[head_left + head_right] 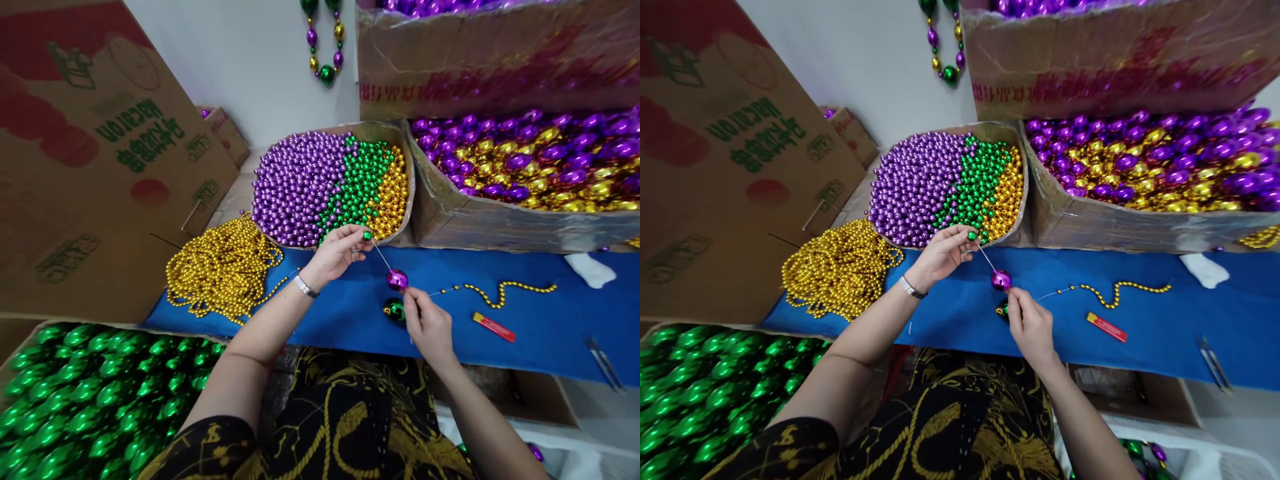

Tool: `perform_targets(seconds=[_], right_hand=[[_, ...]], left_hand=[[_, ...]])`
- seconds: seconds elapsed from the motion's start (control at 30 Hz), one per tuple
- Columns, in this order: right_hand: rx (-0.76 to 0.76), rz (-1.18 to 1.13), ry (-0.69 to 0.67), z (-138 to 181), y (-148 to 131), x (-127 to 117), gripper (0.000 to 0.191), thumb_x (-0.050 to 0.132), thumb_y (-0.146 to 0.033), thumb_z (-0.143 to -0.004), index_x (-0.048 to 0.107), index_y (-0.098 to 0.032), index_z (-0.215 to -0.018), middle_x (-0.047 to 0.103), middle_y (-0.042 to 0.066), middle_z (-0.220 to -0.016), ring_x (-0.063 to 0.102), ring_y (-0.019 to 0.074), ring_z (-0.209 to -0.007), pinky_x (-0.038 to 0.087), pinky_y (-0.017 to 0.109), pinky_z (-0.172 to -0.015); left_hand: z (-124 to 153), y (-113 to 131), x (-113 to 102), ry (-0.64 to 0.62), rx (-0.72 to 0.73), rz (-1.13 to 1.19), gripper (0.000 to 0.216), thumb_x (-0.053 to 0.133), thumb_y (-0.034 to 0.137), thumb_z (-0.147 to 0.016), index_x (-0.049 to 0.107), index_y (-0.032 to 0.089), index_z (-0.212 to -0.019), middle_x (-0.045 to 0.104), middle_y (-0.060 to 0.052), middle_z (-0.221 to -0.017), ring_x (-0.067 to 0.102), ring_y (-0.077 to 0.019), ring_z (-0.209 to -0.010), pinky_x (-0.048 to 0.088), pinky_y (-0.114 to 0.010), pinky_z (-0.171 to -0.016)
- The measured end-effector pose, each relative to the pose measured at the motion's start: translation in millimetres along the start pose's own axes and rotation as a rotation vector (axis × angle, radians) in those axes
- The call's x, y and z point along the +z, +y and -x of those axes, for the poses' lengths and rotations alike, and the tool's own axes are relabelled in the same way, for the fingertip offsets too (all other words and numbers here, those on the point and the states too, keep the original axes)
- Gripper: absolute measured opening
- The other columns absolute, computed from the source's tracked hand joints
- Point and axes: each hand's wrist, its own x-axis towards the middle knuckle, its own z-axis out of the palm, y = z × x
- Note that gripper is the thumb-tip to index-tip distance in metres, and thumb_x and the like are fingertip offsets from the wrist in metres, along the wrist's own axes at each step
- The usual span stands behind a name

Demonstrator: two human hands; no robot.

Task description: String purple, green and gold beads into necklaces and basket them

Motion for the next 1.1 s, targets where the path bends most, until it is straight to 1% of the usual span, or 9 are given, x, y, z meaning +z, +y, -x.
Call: perform_targets(seconds=[0.23, 0.4, 0.53, 0.77, 0.9, 1.03, 1.1], right_hand=[[-0.028, 0.001, 0.011, 2, -1, -1, 0.017, 0.049, -0.024, -0.098, 0.065, -0.018, -0.1, 0.076, 0.004, -0.088, 0.071, 0.0133, -0.066, 0.054, 0.022, -0.066], [-0.005, 0.003, 0.003, 3, -1, -2, 0.019, 0.048, -0.026, -0.099, 0.065, -0.019, -0.1, 0.076, 0.004, -0.087, 0.071, 0.0141, -0.067, 0.054, 0.023, -0.066], [-0.011, -0.008, 0.0, 4, 0, -2, 0.018, 0.048, -0.025, -0.098, 0.065, -0.019, -0.1, 0.076, 0.005, -0.087, 0.071, 0.0141, -0.068, 0.055, 0.023, -0.067], [-0.067, 0.006, 0.031, 5, 4, 0, 0.016, 0.05, -0.021, -0.098, 0.065, -0.018, -0.102, 0.076, 0.005, -0.088, 0.073, 0.0146, -0.07, 0.057, 0.022, -0.07], [-0.079, 0.041, 0.054, 5, 9, 3, 0.019, 0.048, -0.023, -0.098, 0.065, -0.018, -0.104, 0.077, 0.006, -0.091, 0.074, 0.0161, -0.074, 0.059, 0.024, -0.073], [-0.037, 0.02, 0.039, 6, 16, 4, 0.026, 0.043, -0.025, -0.099, 0.065, -0.017, -0.11, 0.076, 0.009, -0.098, 0.075, 0.019, -0.084, 0.061, 0.028, -0.076], [-0.007, -0.04, 0.01, 8, 20, 4, 0.029, 0.041, -0.026, -0.099, 0.064, -0.018, -0.115, 0.076, 0.01, -0.099, 0.075, 0.019, -0.082, 0.062, 0.028, -0.074]], left_hand=[[4, -2, 2, 0.021, -0.037, 0.089, 0.03, 0.081, 0.033, -0.073, 0.063, 0.016, -0.09, 0.071, -0.003, -0.083, 0.068, -0.013, -0.073, 0.052, -0.022, -0.061], [8, -3, 2, -0.021, 0.049, 0.036, 0.029, 0.081, 0.03, -0.074, 0.071, 0.016, -0.098, 0.07, -0.003, -0.084, 0.069, -0.0133, -0.078, 0.055, -0.025, -0.069], [10, -2, 2, -0.032, 0.09, 0.013, 0.029, 0.082, 0.029, -0.074, 0.075, 0.016, -0.099, 0.073, -0.004, -0.088, 0.071, -0.0143, -0.081, 0.057, -0.027, -0.077], [10, -1, 5, -0.017, 0.123, -0.021, 0.03, 0.083, 0.031, -0.073, 0.076, 0.017, -0.098, 0.074, -0.005, -0.088, 0.071, -0.0149, -0.079, 0.057, -0.029, -0.078], [9, 0, 10, 0.003, 0.16, -0.129, 0.032, 0.083, 0.031, -0.072, 0.075, 0.015, -0.098, 0.074, -0.006, -0.088, 0.071, -0.015, -0.077, 0.057, -0.03, -0.078], [5, -1, 21, -0.06, 0.21, -0.208, 0.038, 0.085, 0.027, -0.069, 0.071, 0.015, -0.102, 0.07, -0.004, -0.095, 0.072, -0.0152, -0.079, 0.057, -0.028, -0.077], [2, -3, 29, -0.094, 0.199, -0.211, 0.038, 0.086, 0.027, -0.068, 0.069, 0.015, -0.101, 0.068, -0.003, -0.094, 0.071, -0.0148, -0.079, 0.057, -0.029, -0.076]])
